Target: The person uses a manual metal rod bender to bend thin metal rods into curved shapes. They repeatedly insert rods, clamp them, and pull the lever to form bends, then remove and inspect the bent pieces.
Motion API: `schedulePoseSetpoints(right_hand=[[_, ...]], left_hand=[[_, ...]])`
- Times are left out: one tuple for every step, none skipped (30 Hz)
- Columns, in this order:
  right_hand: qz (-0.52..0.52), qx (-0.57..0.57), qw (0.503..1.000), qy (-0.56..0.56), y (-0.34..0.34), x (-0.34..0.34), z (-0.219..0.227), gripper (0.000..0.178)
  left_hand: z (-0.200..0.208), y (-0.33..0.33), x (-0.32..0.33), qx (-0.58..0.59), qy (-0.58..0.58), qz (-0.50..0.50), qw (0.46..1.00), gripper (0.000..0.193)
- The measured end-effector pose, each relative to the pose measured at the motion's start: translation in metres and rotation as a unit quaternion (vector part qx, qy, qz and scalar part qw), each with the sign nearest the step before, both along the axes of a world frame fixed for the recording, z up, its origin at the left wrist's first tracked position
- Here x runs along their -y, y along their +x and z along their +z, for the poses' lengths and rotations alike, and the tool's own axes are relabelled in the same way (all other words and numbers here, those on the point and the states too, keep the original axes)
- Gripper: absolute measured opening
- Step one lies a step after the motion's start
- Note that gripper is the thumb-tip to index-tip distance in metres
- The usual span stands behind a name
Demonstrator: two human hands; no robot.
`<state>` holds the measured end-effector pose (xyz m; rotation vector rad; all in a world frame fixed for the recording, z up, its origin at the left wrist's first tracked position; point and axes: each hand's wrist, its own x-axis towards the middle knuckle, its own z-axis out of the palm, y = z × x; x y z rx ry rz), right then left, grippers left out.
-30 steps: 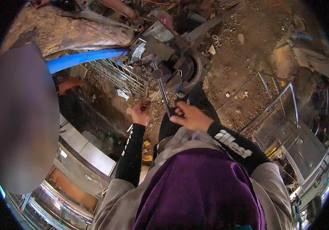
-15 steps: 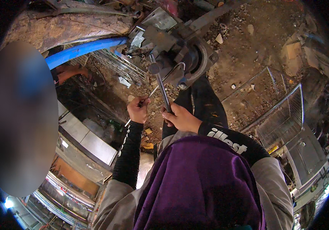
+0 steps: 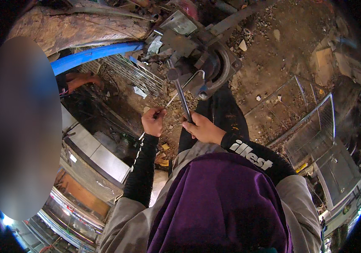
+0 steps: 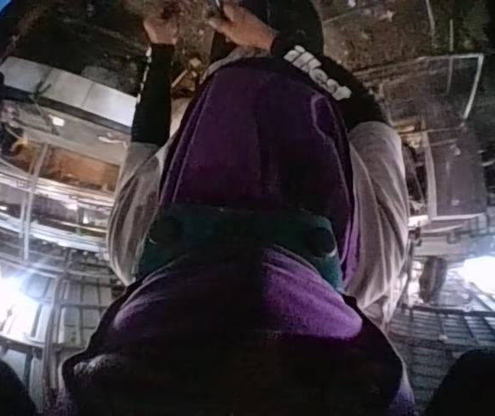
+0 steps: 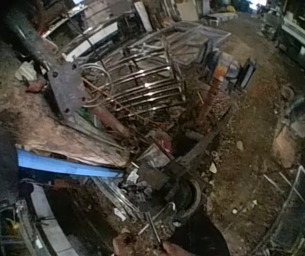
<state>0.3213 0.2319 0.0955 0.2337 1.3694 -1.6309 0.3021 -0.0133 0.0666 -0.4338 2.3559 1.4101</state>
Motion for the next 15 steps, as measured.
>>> schedulePoseSetpoints(right_hand=[[-0.009, -0.021, 1.000, 0.002, 0.002, 0.001, -0.003, 0.025], [-0.019, -0.043, 0.999, 0.005, 0.004, 0.002, -0.005, 0.024], [-0.028, -0.064, 0.998, 0.007, 0.007, 0.002, -0.007, 0.023], [-0.037, -0.064, 0.997, 0.001, 0.007, 0.002, -0.006, 0.023], [-0.047, -0.064, 0.997, -0.005, 0.008, 0.002, -0.006, 0.022], [-0.053, -0.068, 0.996, -0.005, 0.009, 0.003, -0.006, 0.021], [-0.059, -0.073, 0.996, -0.005, 0.009, 0.004, -0.005, 0.021], [-0.061, -0.081, 0.995, 0.001, 0.012, 0.005, -0.007, 0.021], [-0.057, -0.079, 0.995, 0.008, 0.013, 0.006, -0.010, 0.021], [-0.053, -0.077, 0.995, 0.016, 0.015, 0.007, -0.013, 0.021], [-0.043, -0.065, 0.997, 0.024, 0.015, 0.007, -0.016, 0.021], [-0.033, -0.066, 0.997, 0.035, 0.016, 0.006, -0.018, 0.021], [-0.025, -0.066, 0.996, 0.047, 0.016, 0.005, -0.019, 0.022], [-0.018, -0.079, 0.995, 0.061, 0.016, 0.003, -0.020, 0.022], [-0.011, -0.092, 0.993, 0.076, 0.016, 0.000, -0.021, 0.023]], left_hand=[[0.004, -0.002, -0.004, -0.007, -0.012, -0.006, 1.000, 0.015], [0.007, -0.003, -0.007, -0.013, -0.023, -0.012, 1.000, 0.015], [0.012, -0.005, -0.010, -0.020, -0.035, -0.018, 0.999, 0.016], [0.016, -0.007, -0.010, -0.025, -0.094, -0.052, 0.994, 0.013], [0.017, -0.007, -0.011, -0.019, -0.080, -0.043, 0.996, 0.014], [0.017, -0.007, -0.011, -0.013, -0.066, -0.035, 0.997, 0.014], [0.015, -0.006, -0.010, -0.012, -0.049, -0.025, 0.998, 0.014], [0.009, -0.004, -0.007, -0.011, -0.033, -0.015, 0.999, 0.014], [0.004, -0.002, -0.004, -0.010, -0.016, -0.006, 1.000, 0.013], [-0.001, 0.000, -0.003, -0.014, -0.002, -0.001, 1.000, 0.013], [-0.005, 0.002, -0.001, -0.018, 0.011, 0.003, 1.000, 0.013], [-0.008, 0.004, 0.002, -0.022, 0.025, 0.008, 0.999, 0.013], [-0.005, 0.001, 0.001, -0.004, 0.016, -0.002, 1.000, 0.013], [-0.001, -0.001, -0.001, 0.000, 0.006, -0.007, 1.000, 0.013], [0.003, -0.002, -0.005, 0.003, -0.005, -0.011, 1.000, 0.013]])
